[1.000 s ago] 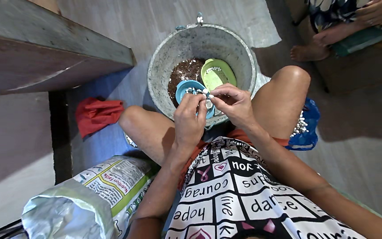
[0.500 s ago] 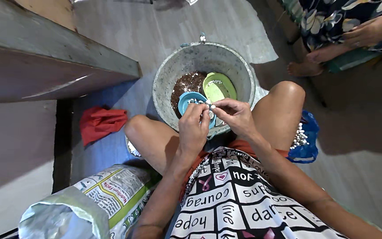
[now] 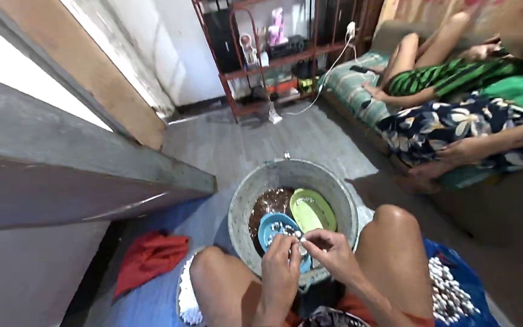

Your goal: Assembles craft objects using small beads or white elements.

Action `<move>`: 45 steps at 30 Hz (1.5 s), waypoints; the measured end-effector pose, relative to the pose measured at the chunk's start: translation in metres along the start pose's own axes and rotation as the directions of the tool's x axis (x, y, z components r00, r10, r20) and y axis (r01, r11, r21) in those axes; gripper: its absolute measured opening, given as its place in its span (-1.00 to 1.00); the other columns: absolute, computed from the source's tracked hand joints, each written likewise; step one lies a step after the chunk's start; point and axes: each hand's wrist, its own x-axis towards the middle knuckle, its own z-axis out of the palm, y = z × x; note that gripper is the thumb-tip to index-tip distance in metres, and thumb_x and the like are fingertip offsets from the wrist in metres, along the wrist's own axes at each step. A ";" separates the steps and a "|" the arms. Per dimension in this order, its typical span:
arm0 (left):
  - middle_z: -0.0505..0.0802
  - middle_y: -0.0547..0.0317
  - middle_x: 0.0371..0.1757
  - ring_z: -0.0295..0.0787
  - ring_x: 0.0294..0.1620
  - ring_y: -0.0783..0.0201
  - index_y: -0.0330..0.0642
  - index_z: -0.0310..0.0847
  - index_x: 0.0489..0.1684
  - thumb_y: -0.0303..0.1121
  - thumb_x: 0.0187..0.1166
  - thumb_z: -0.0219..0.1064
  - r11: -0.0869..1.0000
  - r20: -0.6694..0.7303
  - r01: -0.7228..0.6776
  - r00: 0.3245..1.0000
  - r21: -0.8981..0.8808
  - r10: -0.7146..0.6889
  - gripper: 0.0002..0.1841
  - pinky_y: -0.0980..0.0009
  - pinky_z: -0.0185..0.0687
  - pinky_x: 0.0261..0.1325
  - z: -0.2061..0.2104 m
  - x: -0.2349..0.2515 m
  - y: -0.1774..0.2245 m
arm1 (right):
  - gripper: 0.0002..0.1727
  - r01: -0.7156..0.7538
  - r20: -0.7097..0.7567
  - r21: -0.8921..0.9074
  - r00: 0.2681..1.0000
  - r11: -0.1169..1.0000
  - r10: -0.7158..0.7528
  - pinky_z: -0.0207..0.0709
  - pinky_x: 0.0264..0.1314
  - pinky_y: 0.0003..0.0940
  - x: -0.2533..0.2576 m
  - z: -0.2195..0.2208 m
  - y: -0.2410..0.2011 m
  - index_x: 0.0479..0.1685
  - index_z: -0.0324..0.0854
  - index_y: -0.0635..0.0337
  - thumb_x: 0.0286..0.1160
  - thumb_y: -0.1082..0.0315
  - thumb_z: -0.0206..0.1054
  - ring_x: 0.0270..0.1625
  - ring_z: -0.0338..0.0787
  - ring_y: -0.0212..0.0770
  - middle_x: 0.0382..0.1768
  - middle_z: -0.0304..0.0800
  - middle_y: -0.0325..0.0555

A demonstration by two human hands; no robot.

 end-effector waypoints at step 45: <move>0.78 0.38 -0.24 0.72 -0.31 0.55 -0.01 0.86 -0.16 -0.33 0.60 0.34 0.998 -0.034 -0.004 0.999 -0.061 0.002 -0.86 0.55 0.75 -0.23 0.008 -0.003 -0.005 | -0.82 -0.057 0.045 0.120 0.998 0.991 0.052 0.83 -0.14 -0.35 -0.002 -0.001 0.007 -0.04 0.86 0.21 0.51 0.34 0.50 -0.27 0.89 -0.26 -0.25 0.93 -0.11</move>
